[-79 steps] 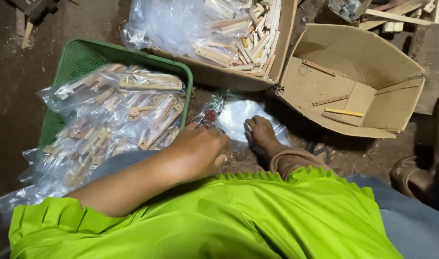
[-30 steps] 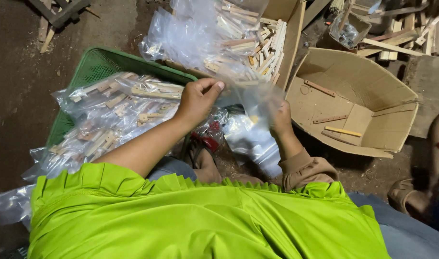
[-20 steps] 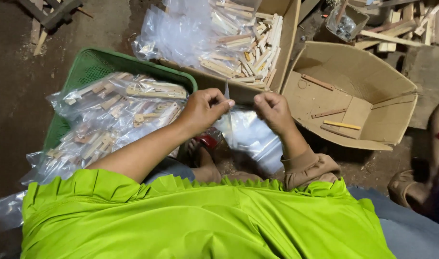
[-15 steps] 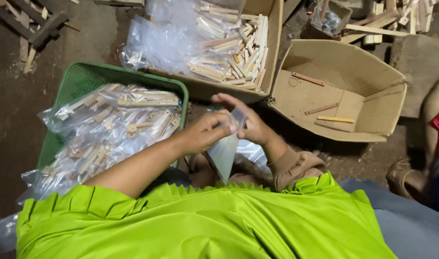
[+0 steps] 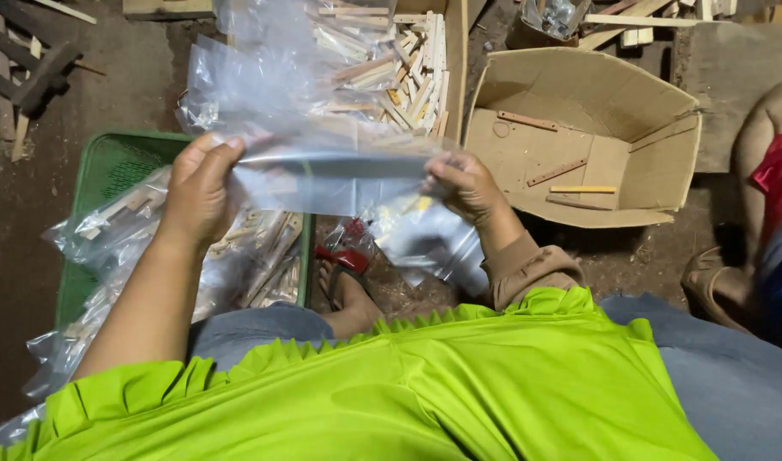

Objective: Packing small wooden slats into individual plastic bags from a larger cardboard box.

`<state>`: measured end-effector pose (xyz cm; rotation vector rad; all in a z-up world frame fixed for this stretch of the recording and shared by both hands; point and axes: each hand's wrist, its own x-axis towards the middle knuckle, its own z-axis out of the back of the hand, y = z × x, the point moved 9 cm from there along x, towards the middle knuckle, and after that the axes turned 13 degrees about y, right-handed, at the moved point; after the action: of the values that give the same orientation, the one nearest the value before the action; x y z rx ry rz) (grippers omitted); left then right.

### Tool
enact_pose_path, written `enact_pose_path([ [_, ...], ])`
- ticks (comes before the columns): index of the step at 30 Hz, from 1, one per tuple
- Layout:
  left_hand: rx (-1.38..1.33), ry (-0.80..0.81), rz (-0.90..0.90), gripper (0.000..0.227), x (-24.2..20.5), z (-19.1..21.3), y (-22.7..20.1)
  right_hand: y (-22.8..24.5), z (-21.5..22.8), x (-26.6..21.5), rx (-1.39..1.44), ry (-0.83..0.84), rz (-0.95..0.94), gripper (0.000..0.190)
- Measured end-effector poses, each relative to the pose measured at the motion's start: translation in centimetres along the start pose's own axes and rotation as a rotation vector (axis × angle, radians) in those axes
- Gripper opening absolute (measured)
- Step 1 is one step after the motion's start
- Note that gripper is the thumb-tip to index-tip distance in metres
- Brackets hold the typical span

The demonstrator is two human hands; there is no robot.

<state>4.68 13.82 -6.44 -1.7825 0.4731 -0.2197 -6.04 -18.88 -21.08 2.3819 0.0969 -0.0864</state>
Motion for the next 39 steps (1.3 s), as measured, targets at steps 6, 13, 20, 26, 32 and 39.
enact_pose_path([
  [6, 1.311, 0.058, 0.008, 0.062, -1.8, -3.9, -2.8, 5.4, -6.0, -0.5, -0.472, 0.042, 0.035, 0.031],
  [13, 1.033, 0.302, -0.273, 0.028, -5.0, -16.0, -0.5, -2.9, -11.4, -2.5, -0.434, 0.250, -0.076, 0.025],
  [20, 1.113, 0.517, 0.097, 0.021, -4.8, -15.6, 3.0, -4.7, -11.9, -3.3, -0.157, 0.071, -0.097, 0.037],
  [26, 1.212, 0.415, 0.187, 0.019, -3.1, -11.1, 4.4, -1.0, -10.7, -2.4, -0.921, 0.102, 0.127, 0.043],
  [32, 0.656, 0.326, 0.294, 0.017, -4.2, -12.6, 6.4, -4.2, -6.2, -0.5, -1.077, 0.085, 0.105, 0.030],
  [39, 0.961, 0.324, 0.198, 0.031, -4.4, -13.9, 3.0, -1.0, -7.8, 1.0, -0.881, 0.378, -0.047, 0.030],
])
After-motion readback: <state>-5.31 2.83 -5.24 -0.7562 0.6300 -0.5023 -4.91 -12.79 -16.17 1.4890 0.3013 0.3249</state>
